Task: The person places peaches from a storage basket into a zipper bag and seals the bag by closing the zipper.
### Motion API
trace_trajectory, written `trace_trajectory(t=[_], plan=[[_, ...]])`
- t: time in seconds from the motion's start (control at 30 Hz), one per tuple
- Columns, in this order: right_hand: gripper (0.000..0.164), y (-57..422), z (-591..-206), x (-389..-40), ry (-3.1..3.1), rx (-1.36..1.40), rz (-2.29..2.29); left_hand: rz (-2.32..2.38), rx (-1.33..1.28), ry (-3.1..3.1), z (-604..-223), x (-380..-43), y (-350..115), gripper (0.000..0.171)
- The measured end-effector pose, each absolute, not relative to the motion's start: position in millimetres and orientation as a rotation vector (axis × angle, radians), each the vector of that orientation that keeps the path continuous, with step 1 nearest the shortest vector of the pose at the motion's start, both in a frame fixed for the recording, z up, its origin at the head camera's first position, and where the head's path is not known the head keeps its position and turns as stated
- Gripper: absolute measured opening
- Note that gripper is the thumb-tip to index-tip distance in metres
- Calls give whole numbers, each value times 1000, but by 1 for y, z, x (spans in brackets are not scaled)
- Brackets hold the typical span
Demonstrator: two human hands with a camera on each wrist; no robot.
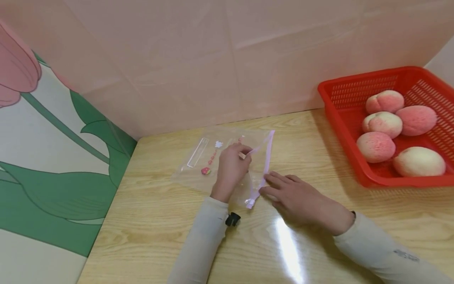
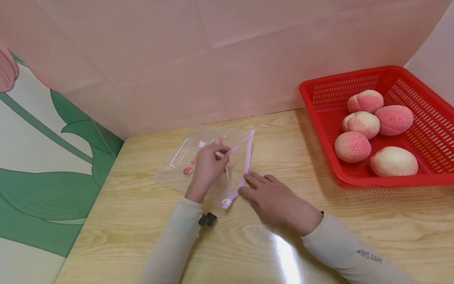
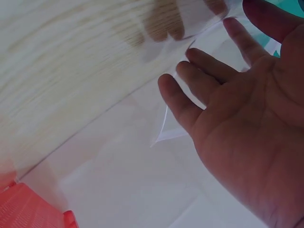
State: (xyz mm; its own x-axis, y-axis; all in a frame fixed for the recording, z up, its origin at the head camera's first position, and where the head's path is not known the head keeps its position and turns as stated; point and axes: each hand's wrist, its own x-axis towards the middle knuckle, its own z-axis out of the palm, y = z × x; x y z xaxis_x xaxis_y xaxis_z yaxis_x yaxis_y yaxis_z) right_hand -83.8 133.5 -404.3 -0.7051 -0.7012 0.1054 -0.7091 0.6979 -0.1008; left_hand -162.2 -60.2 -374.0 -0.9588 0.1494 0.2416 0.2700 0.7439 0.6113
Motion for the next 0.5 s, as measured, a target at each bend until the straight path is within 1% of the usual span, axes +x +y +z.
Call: trace_trajectory(t=[0.1, 0.2, 0.37, 0.5], plan=[[38, 135, -404, -84, -2874, 1170, 221, -1032, -294, -2696, -373, -162, -61, 10], [39, 136, -404, -84, -2881, 1169, 225, -932, -292, -2580, -373, -161, -60, 6], [39, 135, -405, -84, -2859, 1174, 215, -843, -295, -2436, -377, -160, -58, 9], [39, 135, -405, -84, -2835, 1184, 212, -863, -298, -2452, -379, -160, -57, 7]])
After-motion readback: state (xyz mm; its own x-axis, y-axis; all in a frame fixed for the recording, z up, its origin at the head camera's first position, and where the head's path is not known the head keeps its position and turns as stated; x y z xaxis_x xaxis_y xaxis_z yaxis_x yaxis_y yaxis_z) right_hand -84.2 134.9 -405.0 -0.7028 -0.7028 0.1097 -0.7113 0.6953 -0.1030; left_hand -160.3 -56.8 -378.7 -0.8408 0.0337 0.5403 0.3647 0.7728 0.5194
